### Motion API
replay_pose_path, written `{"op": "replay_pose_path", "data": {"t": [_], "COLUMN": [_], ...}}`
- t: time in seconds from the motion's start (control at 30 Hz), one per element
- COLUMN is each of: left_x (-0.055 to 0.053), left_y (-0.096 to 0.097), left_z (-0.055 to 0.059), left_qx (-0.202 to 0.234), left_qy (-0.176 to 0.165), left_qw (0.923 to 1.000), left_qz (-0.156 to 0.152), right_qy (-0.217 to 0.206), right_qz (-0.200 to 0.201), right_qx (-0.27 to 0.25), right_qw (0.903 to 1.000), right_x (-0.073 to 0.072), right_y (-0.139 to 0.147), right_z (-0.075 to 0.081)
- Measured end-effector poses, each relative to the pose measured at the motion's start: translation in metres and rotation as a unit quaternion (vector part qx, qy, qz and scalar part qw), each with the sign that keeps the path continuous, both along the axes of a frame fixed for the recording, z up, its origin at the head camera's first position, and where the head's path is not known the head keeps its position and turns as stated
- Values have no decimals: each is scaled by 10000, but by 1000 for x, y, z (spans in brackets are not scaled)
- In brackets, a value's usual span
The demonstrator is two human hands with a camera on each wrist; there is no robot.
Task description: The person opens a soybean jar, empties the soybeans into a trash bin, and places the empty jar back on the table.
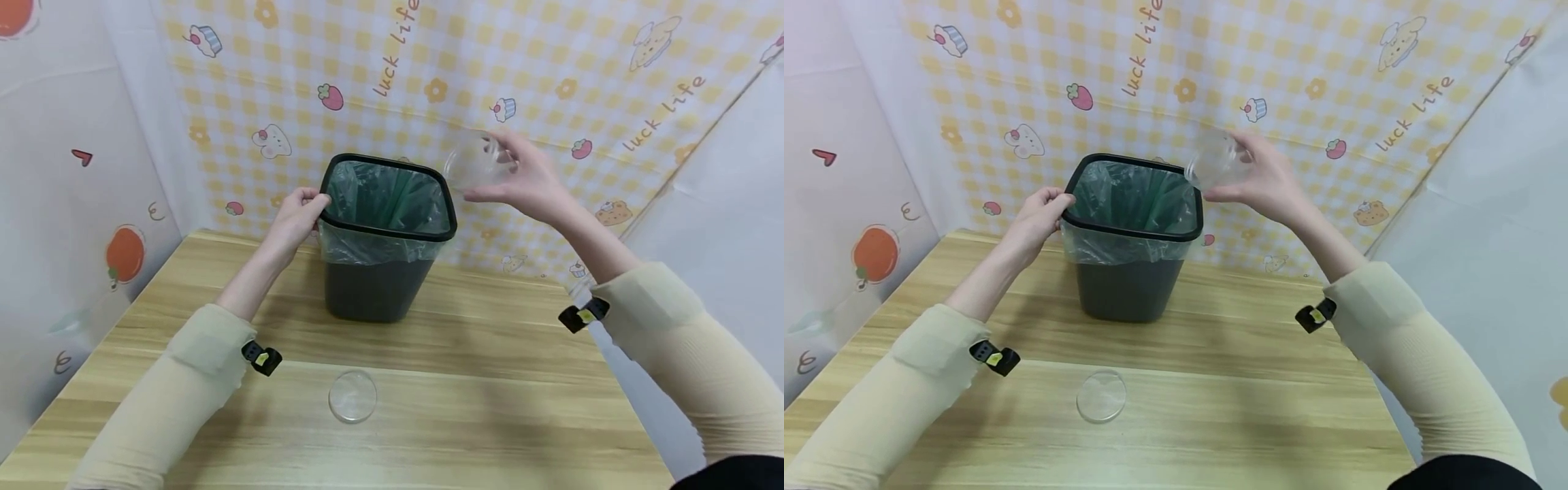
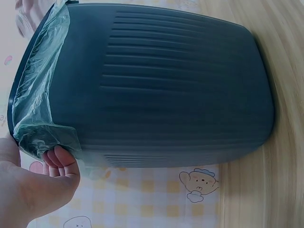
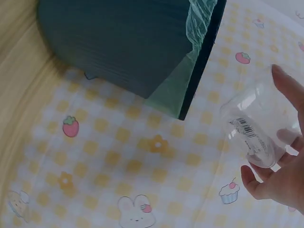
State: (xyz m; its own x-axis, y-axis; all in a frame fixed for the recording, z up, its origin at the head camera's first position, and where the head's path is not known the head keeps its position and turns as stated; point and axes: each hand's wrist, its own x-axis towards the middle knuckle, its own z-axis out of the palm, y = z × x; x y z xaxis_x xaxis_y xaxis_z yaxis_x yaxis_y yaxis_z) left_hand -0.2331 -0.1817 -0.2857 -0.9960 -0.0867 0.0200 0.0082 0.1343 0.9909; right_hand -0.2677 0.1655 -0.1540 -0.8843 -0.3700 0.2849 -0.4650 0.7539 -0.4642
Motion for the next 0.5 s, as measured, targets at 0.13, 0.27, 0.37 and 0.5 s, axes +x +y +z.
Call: {"op": "replay_pose_path", "data": {"t": [0.13, 0.27, 0.37, 0.5], "left_x": [-1, -2, -2, -4], "left_y": [0, -1, -1, -1], "left_z": [0, 1, 2, 3], "left_qx": [-10, -76, -144, -146], "left_qy": [-16, -23, -7, 42], "left_qw": [10000, 10000, 9999, 9999], "left_qz": [-34, -11, -15, -23], "right_qy": [-230, -503, -724, -1048], "right_qz": [-112, -27, 185, 514], "right_qx": [-630, -1160, -1519, -2045], "right_qw": [9977, 9920, 9856, 9719], "right_x": [15, 29, 39, 52], "right_y": [16, 31, 41, 55], "right_z": [-10, -25, -36, -53]}}
